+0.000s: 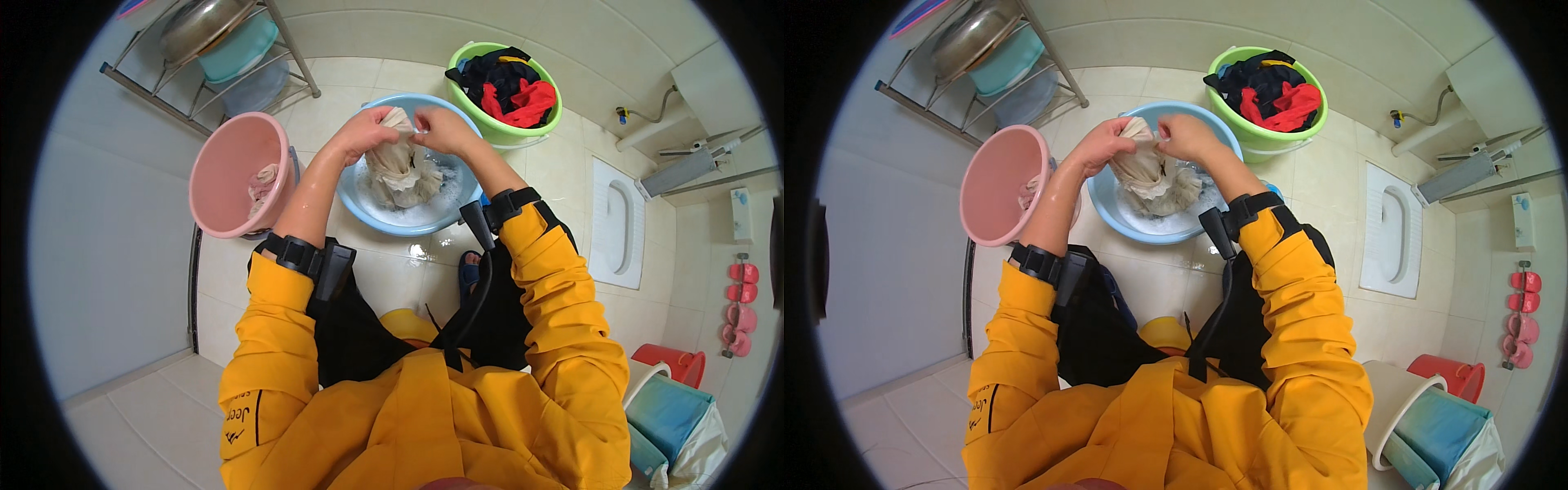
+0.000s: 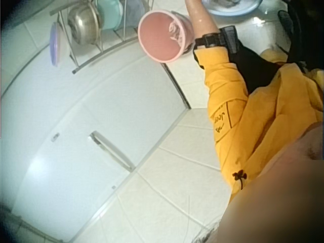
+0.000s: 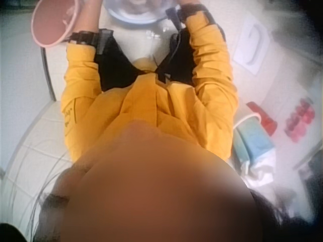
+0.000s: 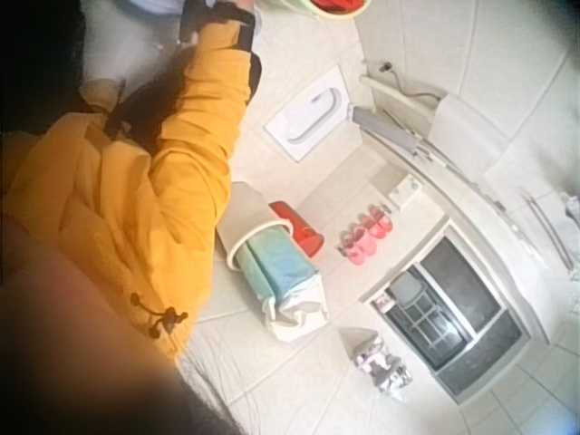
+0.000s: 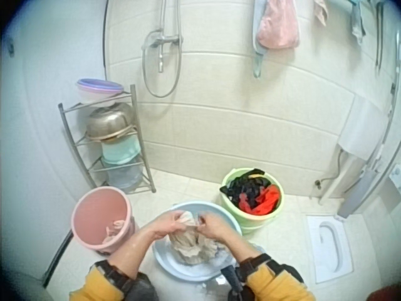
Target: The person hand washes several small garments in a blue basin filled with soapy water. They scrub and rinse each item by hand, then place the washed pieces into a pink bucket beside the basin.
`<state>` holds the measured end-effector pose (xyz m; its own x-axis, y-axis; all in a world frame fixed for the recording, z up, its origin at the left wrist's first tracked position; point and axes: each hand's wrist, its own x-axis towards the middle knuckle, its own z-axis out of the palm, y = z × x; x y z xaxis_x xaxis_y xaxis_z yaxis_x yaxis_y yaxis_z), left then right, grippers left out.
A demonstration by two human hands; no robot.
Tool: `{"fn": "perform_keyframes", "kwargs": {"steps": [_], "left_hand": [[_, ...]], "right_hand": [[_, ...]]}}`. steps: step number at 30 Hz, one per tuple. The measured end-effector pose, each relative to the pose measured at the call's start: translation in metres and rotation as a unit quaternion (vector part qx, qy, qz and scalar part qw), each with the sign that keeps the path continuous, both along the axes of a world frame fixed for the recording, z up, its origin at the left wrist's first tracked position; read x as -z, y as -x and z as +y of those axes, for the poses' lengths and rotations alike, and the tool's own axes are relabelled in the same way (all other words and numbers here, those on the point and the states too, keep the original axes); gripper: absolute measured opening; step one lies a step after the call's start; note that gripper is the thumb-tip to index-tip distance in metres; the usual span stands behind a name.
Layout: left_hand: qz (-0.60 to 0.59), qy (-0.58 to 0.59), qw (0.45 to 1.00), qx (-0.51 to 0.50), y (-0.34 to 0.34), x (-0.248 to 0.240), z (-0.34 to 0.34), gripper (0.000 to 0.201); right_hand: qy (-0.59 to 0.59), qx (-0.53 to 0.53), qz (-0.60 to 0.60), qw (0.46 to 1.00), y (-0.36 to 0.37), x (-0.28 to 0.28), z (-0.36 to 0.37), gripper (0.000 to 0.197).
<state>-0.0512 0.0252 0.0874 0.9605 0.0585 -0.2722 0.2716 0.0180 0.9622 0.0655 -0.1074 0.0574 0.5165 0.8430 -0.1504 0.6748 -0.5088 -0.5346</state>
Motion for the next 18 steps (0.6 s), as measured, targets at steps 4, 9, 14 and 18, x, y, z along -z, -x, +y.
{"fn": "perform_keyframes", "kwargs": {"steps": [4,9,14,18], "left_hand": [[-0.023,-0.042,0.998,0.027,0.005,0.003,0.003,0.037],[-0.023,-0.331,0.941,-0.062,0.008,0.016,0.014,0.040],[0.066,-0.584,0.804,-0.089,0.013,0.041,0.018,0.036],[0.154,-0.338,0.927,-0.057,0.003,0.041,0.029,0.025]], "right_hand": [[-0.186,-0.110,0.028,0.976,0.002,0.005,-0.003,0.024],[-0.098,-0.016,-0.018,0.995,-0.007,-0.024,-0.010,0.023],[-0.346,0.069,0.004,0.936,-0.024,-0.069,-0.027,0.018],[-0.374,0.162,-0.012,0.913,-0.030,-0.067,-0.037,0.018]]}}
